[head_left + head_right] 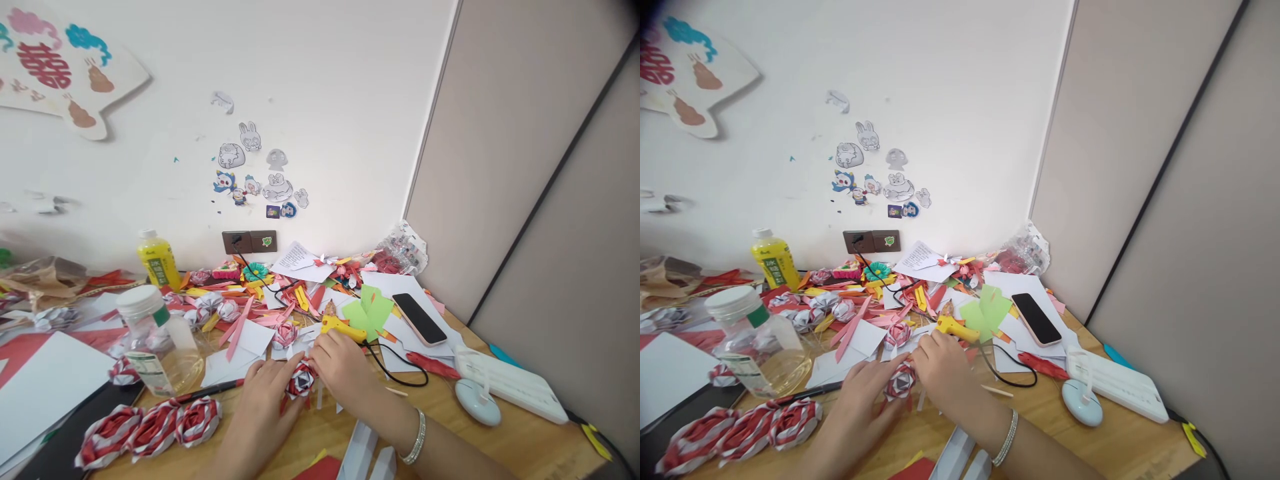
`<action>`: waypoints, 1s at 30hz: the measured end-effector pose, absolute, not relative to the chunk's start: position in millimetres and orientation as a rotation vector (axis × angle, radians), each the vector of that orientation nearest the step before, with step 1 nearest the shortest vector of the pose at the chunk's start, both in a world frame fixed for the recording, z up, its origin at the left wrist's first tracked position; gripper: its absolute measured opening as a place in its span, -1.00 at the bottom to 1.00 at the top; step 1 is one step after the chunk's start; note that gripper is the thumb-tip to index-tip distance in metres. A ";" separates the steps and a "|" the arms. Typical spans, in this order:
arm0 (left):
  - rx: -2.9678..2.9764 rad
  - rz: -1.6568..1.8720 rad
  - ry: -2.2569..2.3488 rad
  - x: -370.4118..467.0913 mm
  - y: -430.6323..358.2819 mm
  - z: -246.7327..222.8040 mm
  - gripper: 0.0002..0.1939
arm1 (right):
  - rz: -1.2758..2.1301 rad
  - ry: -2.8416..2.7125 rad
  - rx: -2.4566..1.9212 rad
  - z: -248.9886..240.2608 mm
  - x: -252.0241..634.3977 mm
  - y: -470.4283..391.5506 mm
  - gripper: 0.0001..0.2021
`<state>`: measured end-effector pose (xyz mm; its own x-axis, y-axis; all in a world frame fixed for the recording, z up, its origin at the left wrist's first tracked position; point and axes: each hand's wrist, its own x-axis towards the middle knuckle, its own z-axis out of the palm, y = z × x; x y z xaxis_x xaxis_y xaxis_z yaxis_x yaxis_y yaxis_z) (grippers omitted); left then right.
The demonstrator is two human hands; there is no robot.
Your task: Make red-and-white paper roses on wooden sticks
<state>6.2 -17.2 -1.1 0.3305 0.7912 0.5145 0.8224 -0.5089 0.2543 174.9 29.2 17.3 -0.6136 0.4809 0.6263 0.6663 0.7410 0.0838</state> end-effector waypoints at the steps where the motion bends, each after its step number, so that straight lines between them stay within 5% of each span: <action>1: -2.515 -0.930 -1.525 6.0 -17.3 -1.1 -0.49 | -0.426 -2.349 -0.863 16.6 174.5 29.4 -0.82; 8: -2.538 -0.941 -1.569 6.3 -17.5 0.4 -0.51 | -0.410 -2.359 -0.877 13.4 173.3 30.7 -0.81; 17: -2.417 -1.244 -1.846 5.6 -15.4 -2.2 -0.55 | 0.451 -2.145 -0.849 26.0 179.5 26.7 -0.84; 25: -2.386 -1.361 -1.888 3.2 -11.9 -4.5 -0.58 | 0.512 -2.104 -0.717 22.5 176.6 24.1 -0.81; 30: -2.408 -1.450 -1.971 4.0 -11.9 1.8 -0.61 | 0.829 -1.932 -0.876 18.8 177.8 31.5 -0.78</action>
